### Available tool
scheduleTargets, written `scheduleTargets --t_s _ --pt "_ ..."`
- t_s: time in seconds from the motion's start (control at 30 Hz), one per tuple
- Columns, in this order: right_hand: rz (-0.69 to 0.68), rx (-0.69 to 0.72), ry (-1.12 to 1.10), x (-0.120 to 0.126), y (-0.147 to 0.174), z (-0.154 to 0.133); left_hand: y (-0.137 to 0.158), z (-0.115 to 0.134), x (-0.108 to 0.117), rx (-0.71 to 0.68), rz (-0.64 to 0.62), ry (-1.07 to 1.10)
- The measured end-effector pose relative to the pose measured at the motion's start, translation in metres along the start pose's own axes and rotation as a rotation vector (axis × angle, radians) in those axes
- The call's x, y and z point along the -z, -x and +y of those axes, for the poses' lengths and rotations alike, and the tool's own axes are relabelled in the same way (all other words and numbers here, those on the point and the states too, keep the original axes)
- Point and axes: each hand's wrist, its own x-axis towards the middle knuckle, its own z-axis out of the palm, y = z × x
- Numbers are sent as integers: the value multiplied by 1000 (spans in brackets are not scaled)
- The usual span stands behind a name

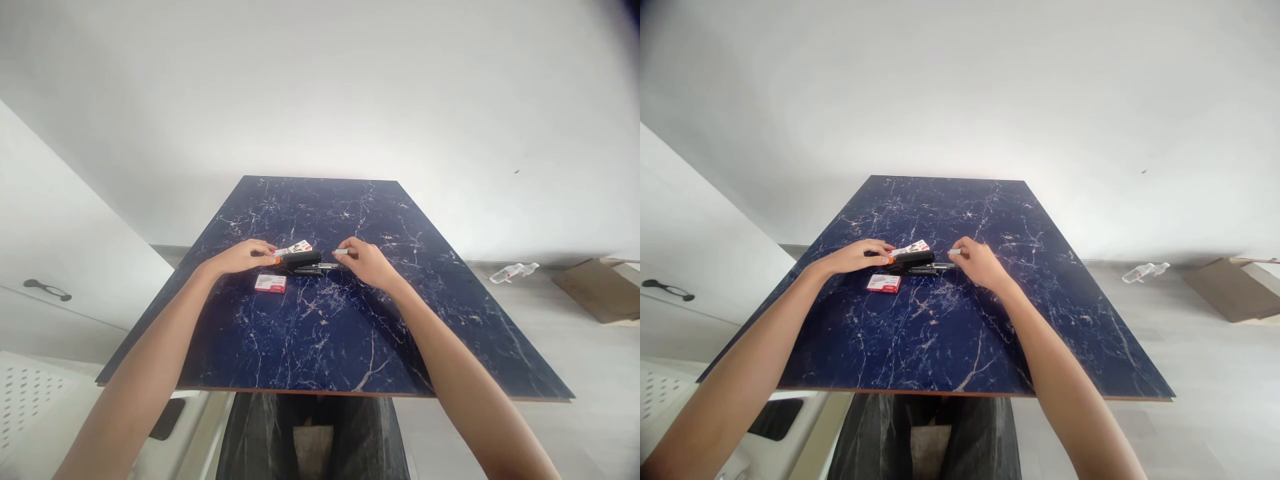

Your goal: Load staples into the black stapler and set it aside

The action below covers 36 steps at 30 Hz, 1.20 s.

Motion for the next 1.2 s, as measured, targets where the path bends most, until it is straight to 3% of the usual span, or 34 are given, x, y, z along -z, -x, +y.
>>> scheduleTargets --t_s 0.2,0.33,0.5,1.2 --pt "-44 111 8 -10 -1 1 0 1 0 -6 -5 -2" --pt "-111 65 69 -13 0 1 0 1 0 -10 0 -4" --pt "-98 19 41 -10 1 0 0 2 0 2 -6 -4" --pt "-110 18 12 -13 0 0 -1 -2 -1 -10 -1 -1"
